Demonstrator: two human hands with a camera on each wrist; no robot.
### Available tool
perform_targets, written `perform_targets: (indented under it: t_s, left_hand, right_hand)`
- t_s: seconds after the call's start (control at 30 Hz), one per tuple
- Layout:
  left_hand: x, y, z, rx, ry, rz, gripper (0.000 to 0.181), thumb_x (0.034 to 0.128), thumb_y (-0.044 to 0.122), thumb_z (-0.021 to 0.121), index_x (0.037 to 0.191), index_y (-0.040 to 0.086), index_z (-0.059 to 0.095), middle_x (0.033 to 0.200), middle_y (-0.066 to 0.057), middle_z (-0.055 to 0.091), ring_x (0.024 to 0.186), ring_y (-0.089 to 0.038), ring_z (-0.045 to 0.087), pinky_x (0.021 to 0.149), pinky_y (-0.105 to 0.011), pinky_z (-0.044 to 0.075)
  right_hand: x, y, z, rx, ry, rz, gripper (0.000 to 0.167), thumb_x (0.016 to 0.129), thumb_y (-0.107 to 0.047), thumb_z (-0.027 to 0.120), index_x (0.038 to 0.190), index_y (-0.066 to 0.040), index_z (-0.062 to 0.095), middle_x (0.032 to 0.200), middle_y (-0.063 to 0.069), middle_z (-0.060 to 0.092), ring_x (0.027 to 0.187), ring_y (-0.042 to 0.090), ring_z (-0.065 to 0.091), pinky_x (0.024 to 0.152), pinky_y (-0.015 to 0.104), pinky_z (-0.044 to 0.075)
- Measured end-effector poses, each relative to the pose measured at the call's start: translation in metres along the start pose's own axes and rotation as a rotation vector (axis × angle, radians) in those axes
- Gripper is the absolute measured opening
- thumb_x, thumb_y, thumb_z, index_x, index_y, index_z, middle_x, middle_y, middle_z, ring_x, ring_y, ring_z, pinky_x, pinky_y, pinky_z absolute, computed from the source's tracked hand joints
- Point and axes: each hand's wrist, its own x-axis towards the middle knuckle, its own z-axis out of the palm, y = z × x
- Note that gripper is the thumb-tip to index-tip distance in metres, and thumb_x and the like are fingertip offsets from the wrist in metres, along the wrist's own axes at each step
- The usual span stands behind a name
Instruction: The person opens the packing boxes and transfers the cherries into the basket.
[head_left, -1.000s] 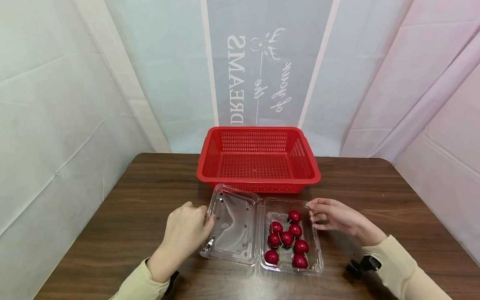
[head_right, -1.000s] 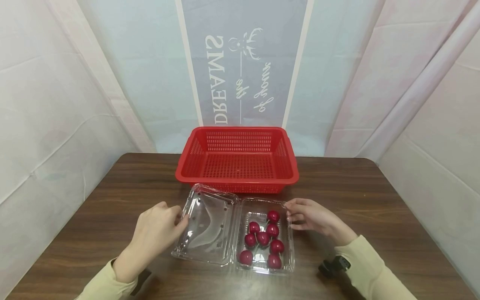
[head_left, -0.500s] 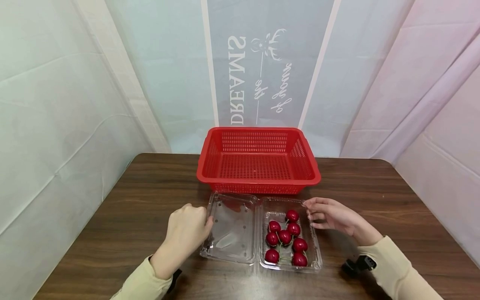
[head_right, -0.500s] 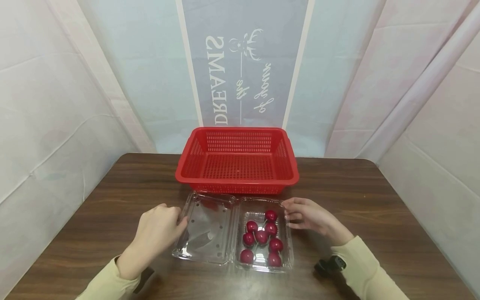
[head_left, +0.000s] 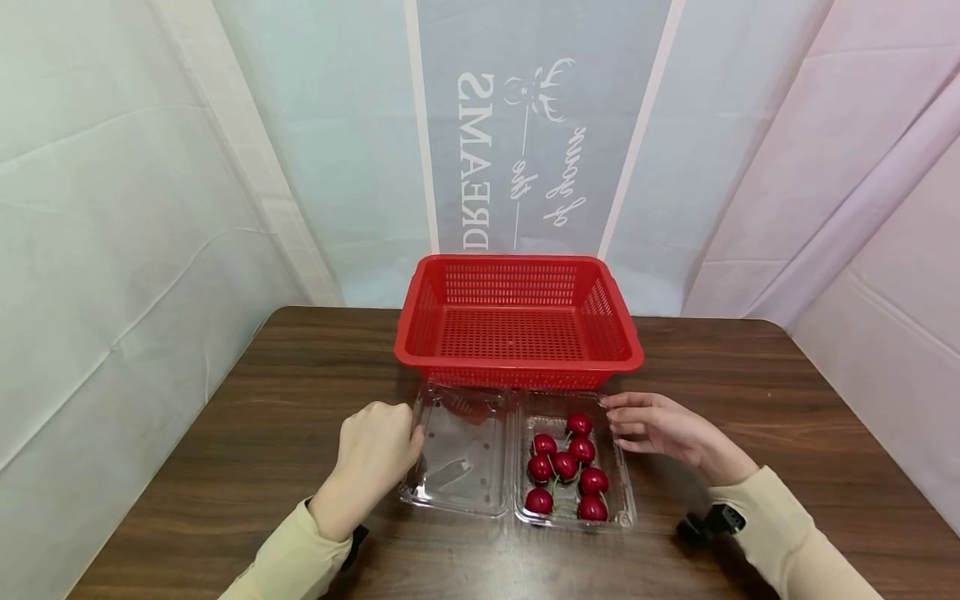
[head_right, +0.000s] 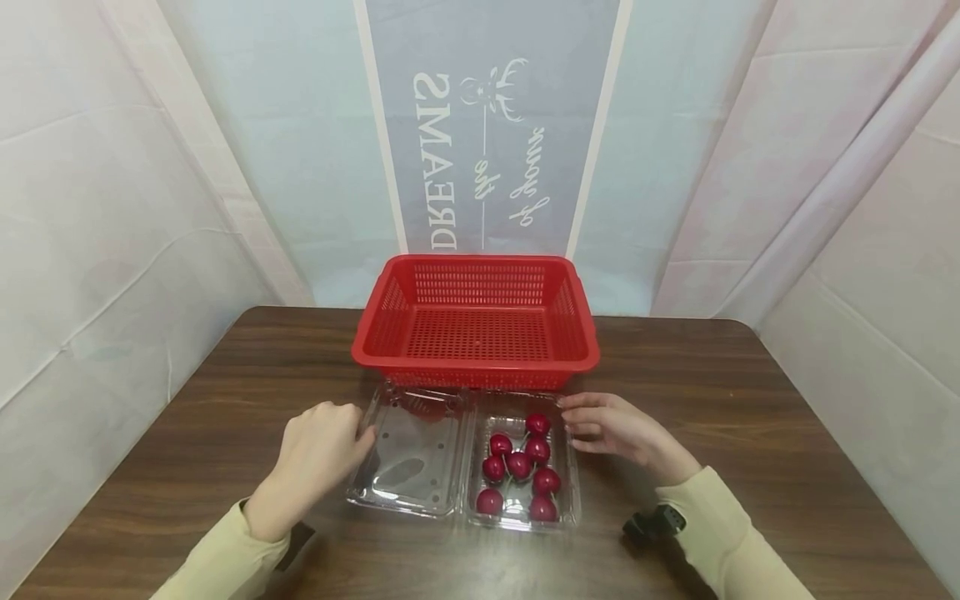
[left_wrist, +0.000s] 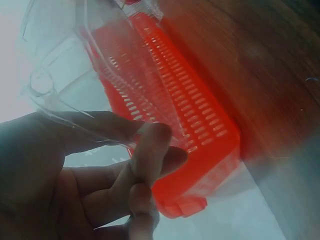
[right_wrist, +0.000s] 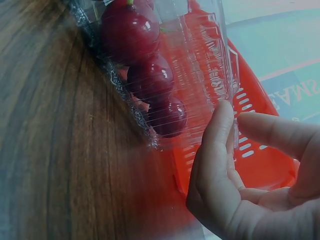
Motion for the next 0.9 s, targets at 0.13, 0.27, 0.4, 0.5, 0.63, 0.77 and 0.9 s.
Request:
perform_targets:
  t_s: [0.13, 0.27, 0.4, 0.5, 0.63, 0.77, 0.9]
  left_hand:
    - [0.003, 0.001, 0.002, 0.006, -0.038, -0.016, 0.038, 0.0708, 0.017, 0.073, 0.045, 0.014, 0.045, 0.045, -0.004, 0.050, 0.044, -0.025, 0.051, 0.036, -0.036, 0.036]
    - [0.006, 0.003, 0.004, 0.014, -0.062, -0.026, 0.031, 0.0700, 0.016, 0.073, 0.049, 0.013, 0.051, 0.048, -0.007, 0.054, 0.045, -0.026, 0.053, 0.036, -0.037, 0.037]
    - [0.008, 0.005, 0.006, 0.017, -0.081, -0.031, 0.030, 0.0685, 0.013, 0.072, 0.049, 0.012, 0.050, 0.048, -0.008, 0.053, 0.043, -0.027, 0.052, 0.036, -0.037, 0.036]
    - [0.010, 0.005, 0.008, 0.020, -0.099, -0.031, 0.029, 0.0677, 0.012, 0.072, 0.048, 0.012, 0.050, 0.048, -0.008, 0.053, 0.042, -0.027, 0.051, 0.035, -0.037, 0.036]
    - [0.011, 0.005, 0.011, 0.016, -0.133, -0.034, 0.029, 0.0674, 0.011, 0.070, 0.048, 0.011, 0.048, 0.047, -0.008, 0.052, 0.041, -0.027, 0.050, 0.035, -0.037, 0.035]
    - [0.013, 0.005, 0.016, 0.015, -0.198, -0.037, 0.032, 0.0702, 0.012, 0.071, 0.048, 0.012, 0.048, 0.048, -0.008, 0.051, 0.040, -0.025, 0.049, 0.035, -0.037, 0.035]
    - [0.013, 0.006, 0.022, 0.026, -0.254, -0.041, 0.031, 0.0723, 0.016, 0.073, 0.051, 0.011, 0.051, 0.049, -0.008, 0.053, 0.041, -0.025, 0.051, 0.036, -0.037, 0.038]
  right_hand:
    - [0.003, 0.000, 0.000, 0.004, 0.011, 0.000, 0.033, 0.096, -0.013, 0.053, 0.126, -0.001, 0.049, 0.100, -0.005, 0.063, 0.089, 0.007, 0.062, 0.084, 0.031, 0.054]
    - [0.005, 0.001, -0.002, 0.012, 0.027, -0.003, 0.031, 0.096, -0.013, 0.052, 0.125, -0.001, 0.050, 0.099, -0.005, 0.064, 0.089, 0.007, 0.062, 0.083, 0.030, 0.054]
    - [0.007, 0.001, -0.003, 0.028, 0.032, -0.016, 0.031, 0.097, -0.013, 0.051, 0.125, -0.001, 0.049, 0.099, -0.006, 0.064, 0.089, 0.007, 0.062, 0.082, 0.028, 0.054]
    - [0.007, 0.000, -0.004, 0.049, 0.025, -0.026, 0.029, 0.097, -0.013, 0.050, 0.124, -0.001, 0.048, 0.099, -0.005, 0.064, 0.089, 0.007, 0.062, 0.081, 0.028, 0.054]
    - [0.008, -0.001, -0.004, 0.071, 0.019, -0.028, 0.026, 0.097, -0.012, 0.050, 0.122, -0.002, 0.048, 0.097, -0.005, 0.064, 0.088, 0.007, 0.062, 0.081, 0.028, 0.054]
    - [0.009, -0.001, -0.005, 0.078, 0.017, -0.031, 0.024, 0.097, -0.011, 0.049, 0.120, -0.003, 0.048, 0.097, -0.004, 0.064, 0.088, 0.007, 0.062, 0.082, 0.029, 0.054]
    - [0.011, -0.002, -0.006, 0.075, 0.021, -0.032, 0.024, 0.098, -0.011, 0.048, 0.120, -0.003, 0.048, 0.098, -0.004, 0.063, 0.088, 0.008, 0.062, 0.083, 0.029, 0.054]
